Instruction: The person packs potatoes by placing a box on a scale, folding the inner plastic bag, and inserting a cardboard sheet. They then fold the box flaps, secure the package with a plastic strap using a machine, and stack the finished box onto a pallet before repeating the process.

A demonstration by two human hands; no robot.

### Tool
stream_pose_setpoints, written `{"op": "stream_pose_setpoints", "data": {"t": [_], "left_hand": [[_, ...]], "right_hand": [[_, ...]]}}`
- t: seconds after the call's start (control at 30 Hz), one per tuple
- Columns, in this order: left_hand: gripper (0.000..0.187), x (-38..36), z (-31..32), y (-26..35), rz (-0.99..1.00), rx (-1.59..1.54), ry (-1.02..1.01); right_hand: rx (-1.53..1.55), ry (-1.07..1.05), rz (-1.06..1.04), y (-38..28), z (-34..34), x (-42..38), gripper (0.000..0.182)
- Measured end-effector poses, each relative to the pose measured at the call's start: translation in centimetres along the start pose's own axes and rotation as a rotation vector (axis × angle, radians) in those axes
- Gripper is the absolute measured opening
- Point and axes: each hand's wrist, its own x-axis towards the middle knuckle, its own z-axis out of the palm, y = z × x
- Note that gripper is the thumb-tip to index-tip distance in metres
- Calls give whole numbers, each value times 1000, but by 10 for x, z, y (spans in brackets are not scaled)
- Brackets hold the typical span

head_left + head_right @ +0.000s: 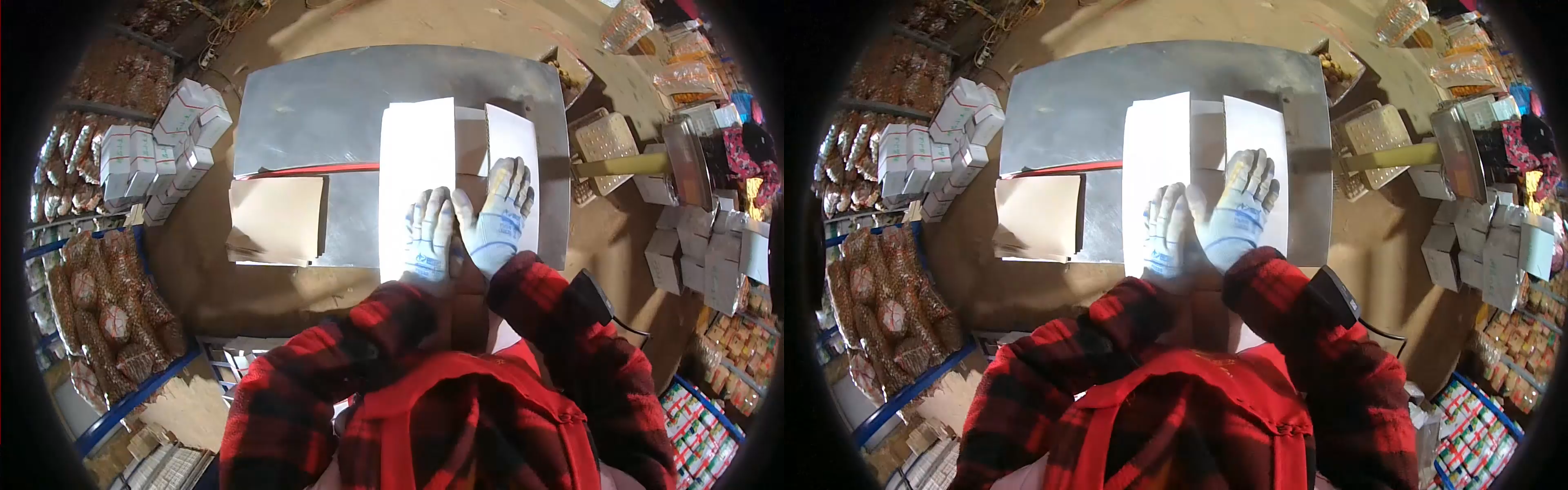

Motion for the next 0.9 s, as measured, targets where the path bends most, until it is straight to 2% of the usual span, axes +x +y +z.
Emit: {"op": "stream_pose_setpoints", "data": {"t": [0.03, 0.13, 0.27, 0.3, 0.4, 0.43, 0.47, 0.57, 0.7, 0.9], "left_hand": [[65, -4, 5, -3, 34, -66, 116], [58, -7, 7, -11, 113, -185, 267], [45, 7, -7, -26, -164, -370, 214], [42, 18, -13, -42, -269, -385, 247], [38, 94, -29, -146, -218, -303, 397], [38, 131, -36, -171, -167, -131, 371], [40, 166, -31, -211, -255, -336, 315], [40, 258, 1, -272, -130, -159, 180], [42, 242, 61, -259, -261, -74, -15], [45, 221, 68, -228, -289, -150, 4]], "right_hand": [[5, 8, 37, -5, 2, -2, 94], [22, 44, 152, -18, 5, 3, 102], [58, 89, 145, -17, 6, 3, 100], [51, 77, 148, -17, 5, 3, 100], [22, 15, 154, -15, 4, 4, 101], [28, -14, 187, -18, 2, 6, 101], [16, -6, 164, -16, 5, 5, 101], [-2, -7, 160, -17, 6, 4, 103], [-21, 38, 117, -13, 9, 6, 104], [10, -7, 138, -30, -4, 6, 96]]}}
